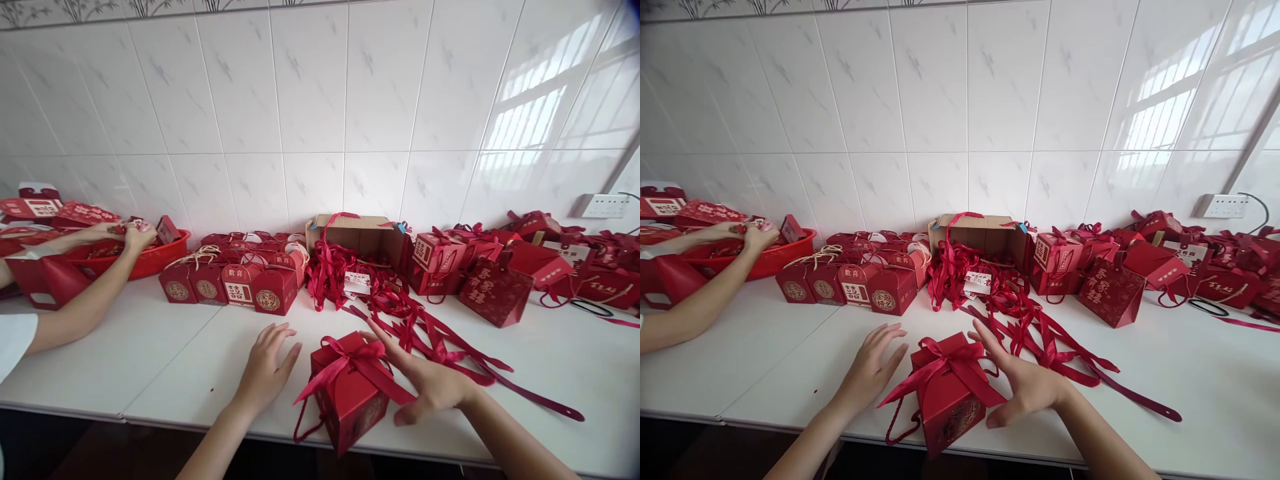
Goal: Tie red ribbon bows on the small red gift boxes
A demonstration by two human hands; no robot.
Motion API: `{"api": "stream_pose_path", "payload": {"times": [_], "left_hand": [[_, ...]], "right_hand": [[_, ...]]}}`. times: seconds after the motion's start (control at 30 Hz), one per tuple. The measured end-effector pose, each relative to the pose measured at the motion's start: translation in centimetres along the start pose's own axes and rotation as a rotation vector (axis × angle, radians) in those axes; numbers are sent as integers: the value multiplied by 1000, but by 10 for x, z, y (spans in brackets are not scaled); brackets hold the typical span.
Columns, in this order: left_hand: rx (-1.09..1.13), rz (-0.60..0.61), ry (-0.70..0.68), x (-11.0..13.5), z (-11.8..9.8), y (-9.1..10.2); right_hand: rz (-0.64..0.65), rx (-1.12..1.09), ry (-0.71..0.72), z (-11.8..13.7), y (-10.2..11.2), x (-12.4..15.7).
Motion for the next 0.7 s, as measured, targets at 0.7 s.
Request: {"api": "stream_pose_path", "payload": {"times": [0.7], "left_hand": [[-384,3,-13,-2,15,-8]], "right_hand": [[-1891,262,-597,30,74,206]]}}
Point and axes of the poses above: each hand's wrist, its own x-axis away from the middle knuckle, its own y-axis out of the back of the hand, z = x × y, the point moved 5 cm from there along -x, towards the middle knuckle, and after that the axes turned 10 degrees about y, right-handed, at the moved point
